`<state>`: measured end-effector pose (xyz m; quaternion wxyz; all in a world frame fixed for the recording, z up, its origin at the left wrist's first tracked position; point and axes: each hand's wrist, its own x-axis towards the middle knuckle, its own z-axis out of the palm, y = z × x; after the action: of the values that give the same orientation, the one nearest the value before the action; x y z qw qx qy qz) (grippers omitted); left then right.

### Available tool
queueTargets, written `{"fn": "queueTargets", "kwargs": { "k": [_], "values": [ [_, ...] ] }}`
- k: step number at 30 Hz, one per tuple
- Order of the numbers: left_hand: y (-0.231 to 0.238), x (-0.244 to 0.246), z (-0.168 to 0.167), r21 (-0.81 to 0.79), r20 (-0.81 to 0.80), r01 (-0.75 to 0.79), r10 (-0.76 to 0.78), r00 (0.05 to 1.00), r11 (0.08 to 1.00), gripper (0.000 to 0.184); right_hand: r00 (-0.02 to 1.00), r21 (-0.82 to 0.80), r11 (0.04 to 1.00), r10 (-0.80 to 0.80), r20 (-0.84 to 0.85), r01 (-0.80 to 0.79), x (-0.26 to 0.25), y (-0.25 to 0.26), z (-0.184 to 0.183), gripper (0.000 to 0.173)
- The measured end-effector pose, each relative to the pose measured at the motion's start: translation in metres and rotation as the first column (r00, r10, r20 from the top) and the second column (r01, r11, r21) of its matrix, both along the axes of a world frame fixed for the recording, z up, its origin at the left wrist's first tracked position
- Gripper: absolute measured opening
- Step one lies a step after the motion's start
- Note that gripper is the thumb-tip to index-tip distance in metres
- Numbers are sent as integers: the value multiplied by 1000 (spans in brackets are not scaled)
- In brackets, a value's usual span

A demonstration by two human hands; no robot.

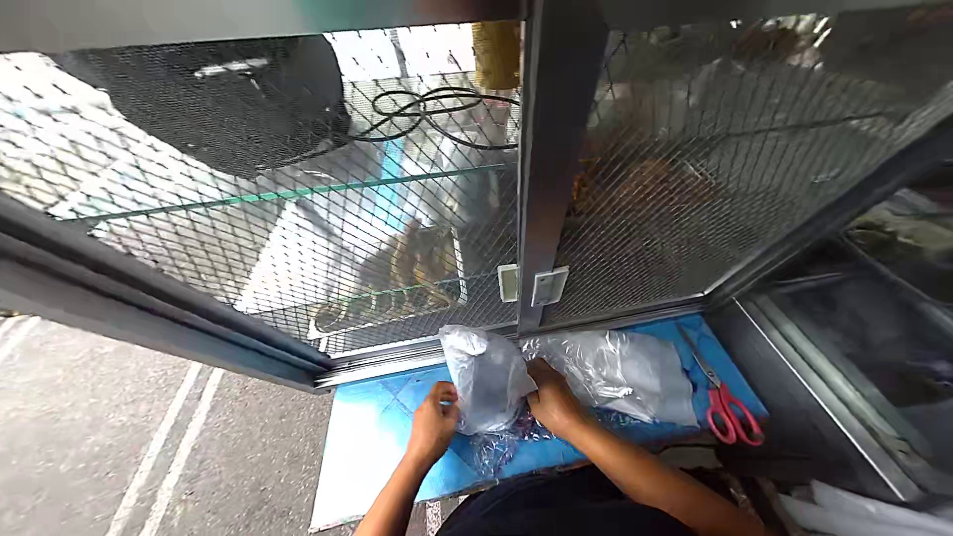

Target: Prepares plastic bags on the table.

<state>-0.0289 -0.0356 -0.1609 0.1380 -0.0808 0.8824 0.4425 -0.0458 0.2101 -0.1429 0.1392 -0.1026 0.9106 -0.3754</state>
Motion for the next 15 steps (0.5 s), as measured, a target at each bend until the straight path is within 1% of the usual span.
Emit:
{"fn": "queueTargets", "kwargs": {
  "k": [1,2,4,5,6,7,8,10,11,13,15],
  "values": [
    [-6,0,4,80,-54,-7,12,998,997,43,1000,-52,999,-12,10,13,0,3,10,42],
    [-11,0,9,164,-104,7,10,995,986,56,999,-116,993,-19,28,22,1,4,20,46],
    [-15,-1,26,295,-173,106,-56,983,950,86,998,-274,961,-4,69,22,2,3,35,49],
    [-13,-2,36,332,-201,173,-110,973,927,98,996,-325,946,25,88,5,2,2,39,51],
    [-8,-3,44,351,-228,228,-154,962,908,103,993,-336,942,64,97,-28,2,0,39,54],
    [-1,-4,48,368,-245,247,-162,956,896,105,989,-313,947,107,103,-70,2,-1,38,55],
    [8,-3,47,393,-244,222,-131,961,892,108,983,-268,957,147,114,-112,1,-1,37,55],
    [27,-1,36,448,-226,82,24,974,890,111,971,-215,963,195,141,-162,1,3,36,55],
    [35,-1,27,472,-237,35,89,967,881,112,971,-212,964,193,142,-160,2,7,35,54],
    [43,2,13,475,-288,-15,171,942,880,112,989,-184,977,123,86,-106,6,18,31,49],
    [49,6,7,425,-353,-53,219,910,903,112,1000,-79,997,12,-13,-13,9,33,23,46]
  ]
}}
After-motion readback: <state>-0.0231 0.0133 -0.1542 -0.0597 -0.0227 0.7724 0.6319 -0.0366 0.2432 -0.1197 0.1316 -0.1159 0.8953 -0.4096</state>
